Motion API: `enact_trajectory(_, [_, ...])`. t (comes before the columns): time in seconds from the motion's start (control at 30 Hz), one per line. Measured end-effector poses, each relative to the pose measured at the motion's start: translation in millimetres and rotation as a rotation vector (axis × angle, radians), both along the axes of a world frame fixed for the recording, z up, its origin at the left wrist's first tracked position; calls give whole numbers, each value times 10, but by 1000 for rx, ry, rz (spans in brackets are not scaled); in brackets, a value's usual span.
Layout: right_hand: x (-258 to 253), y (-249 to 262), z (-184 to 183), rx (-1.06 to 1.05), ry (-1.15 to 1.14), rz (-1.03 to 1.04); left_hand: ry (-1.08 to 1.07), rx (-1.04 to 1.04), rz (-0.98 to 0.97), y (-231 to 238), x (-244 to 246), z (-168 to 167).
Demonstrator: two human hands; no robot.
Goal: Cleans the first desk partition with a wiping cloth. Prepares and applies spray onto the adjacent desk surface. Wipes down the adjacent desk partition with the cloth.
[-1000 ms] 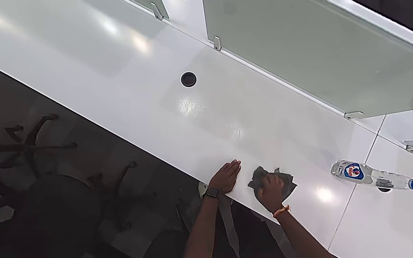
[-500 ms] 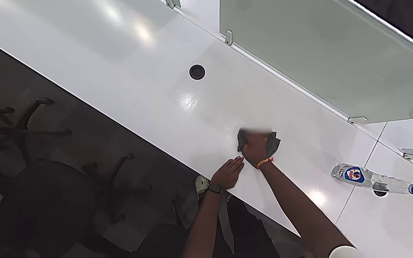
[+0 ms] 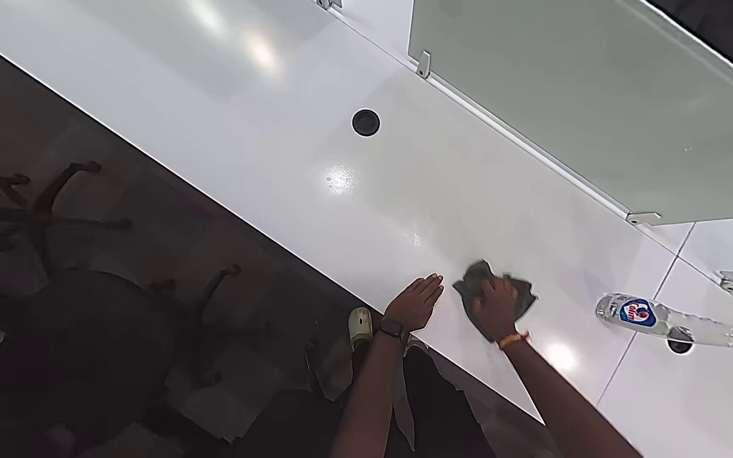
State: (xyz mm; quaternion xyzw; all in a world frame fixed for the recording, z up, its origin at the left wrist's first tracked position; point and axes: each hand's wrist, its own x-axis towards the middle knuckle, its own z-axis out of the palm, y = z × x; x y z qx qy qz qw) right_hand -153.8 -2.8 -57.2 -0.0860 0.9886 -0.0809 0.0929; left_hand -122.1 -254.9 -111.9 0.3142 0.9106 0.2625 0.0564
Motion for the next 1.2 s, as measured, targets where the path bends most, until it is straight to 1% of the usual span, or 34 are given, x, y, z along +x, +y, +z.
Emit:
enact_trajectory(0.07, [561,235,9,23,-11,-39,1,4,2,1,4,-3])
enact_trajectory(0.1, [803,294,-27,36,19,-41,3,-3,2,-5,4,1])
enact_trajectory(0.17, [1103,304,-139,56,78,-31,19,4,1,-1,2,-2])
enact_trajectory(0.2, [1145,252,-182,57,88,-35,22,4,0,2,5,2])
enact_trajectory(0.33, [859,2,-282,79,102,-19,34,-17,12,-11,-7,21])
enact_trajectory(0.47, [549,-63,-287,87,77,34,30,-5,9,-1,7,12])
enact_trajectory(0.63, [95,-202,-292,78,70,42,50,-16,23,16,14,21])
enact_trajectory(0.7, [-118,-288,-300,54,76,23,60,5,36,12,16,8])
enact_trajectory(0.83, [-544,-597,-287,-1,61,-81,45,50,45,-11,24,45])
enact_trajectory(0.9, [-675,-800,-290,-15,46,-124,48,122,103,-29,51,75])
enact_trajectory(0.93, [-721,-908,-292,-13,34,-127,34,180,174,-55,61,106])
enact_trajectory(1.0, [-733,-1105,-306,-11,29,-92,21,284,395,-131,104,192])
enact_trajectory(1.07, [-564,-1342,-305,-38,11,-17,63,350,577,-261,196,229])
enact_trajectory(1.13, [-317,-1669,-275,-132,-19,65,124,425,633,-392,184,260])
enact_trajectory(1.17, [-151,-1841,-252,-233,-38,94,142,449,632,-429,163,305])
enact_trajectory(1.2, [29,-1990,-242,-382,-65,89,143,454,628,-425,131,396])
